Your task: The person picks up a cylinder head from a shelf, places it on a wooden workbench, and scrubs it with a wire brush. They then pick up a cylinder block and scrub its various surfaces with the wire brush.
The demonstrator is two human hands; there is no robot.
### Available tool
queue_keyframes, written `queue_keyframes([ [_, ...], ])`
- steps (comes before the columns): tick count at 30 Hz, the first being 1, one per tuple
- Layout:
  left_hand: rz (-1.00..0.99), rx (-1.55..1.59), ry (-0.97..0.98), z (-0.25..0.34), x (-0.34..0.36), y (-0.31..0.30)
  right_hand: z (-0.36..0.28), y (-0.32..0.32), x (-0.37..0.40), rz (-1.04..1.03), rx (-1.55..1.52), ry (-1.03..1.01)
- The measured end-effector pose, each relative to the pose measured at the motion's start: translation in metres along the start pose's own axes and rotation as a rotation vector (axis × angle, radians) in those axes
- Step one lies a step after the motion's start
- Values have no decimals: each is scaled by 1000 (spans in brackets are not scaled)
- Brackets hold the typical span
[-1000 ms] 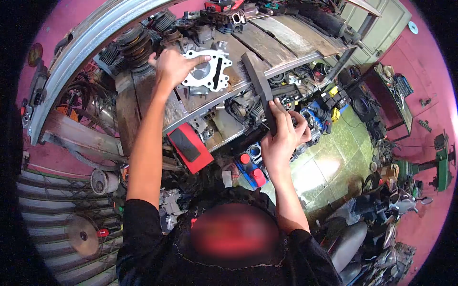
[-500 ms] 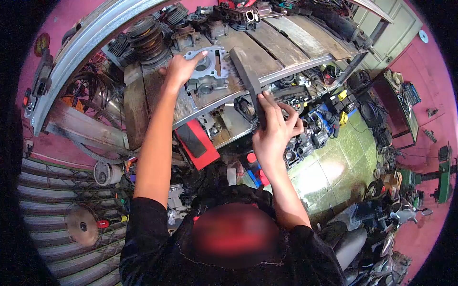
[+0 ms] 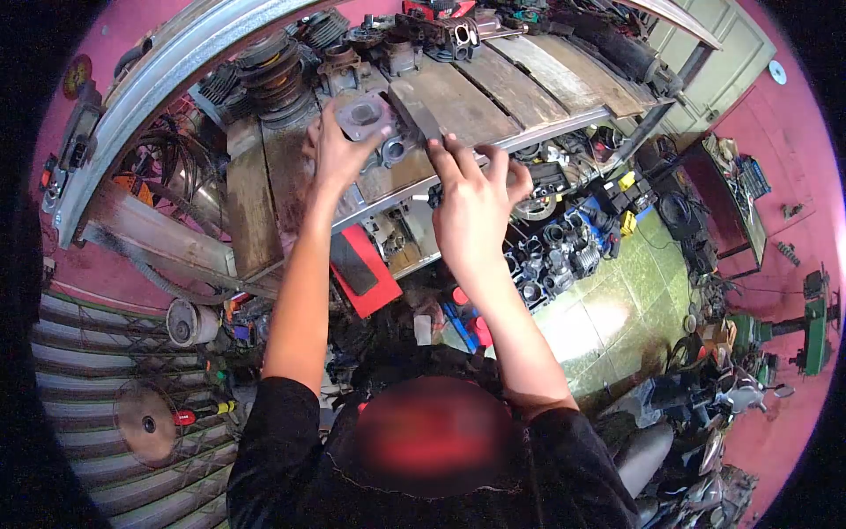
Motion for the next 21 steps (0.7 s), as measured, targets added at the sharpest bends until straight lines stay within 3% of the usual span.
queue_keyframes([
  [3,-38,-35,10,7,6,-4,-13,16,-24,18,-13,-135],
  [8,-78,-43,-31,6,-1,-9,-33,70,-71,100,35,-184],
  [12,-121,-30,-73,7,-4,-14,-32,88,-88,-2,14,-169],
  [16,-140,24,1,1,-9,-13,-16,19,-38,-17,52,-278],
  [18,-153,-6,1,-3,-11,-12,-2,-8,-10,-58,0,-218],
  [21,-184,32,74,-5,-17,-9,0,-9,-12,-16,50,-226],
])
Point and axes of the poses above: each hand's wrist, its own x-axis away from the middle knuckle, its own y-axis out of the palm, z = x × y, the point moved 8 cm from there along -x, towards the middle knuckle, and after that the axes turned 8 degrees about y, right-handed, at the moved point
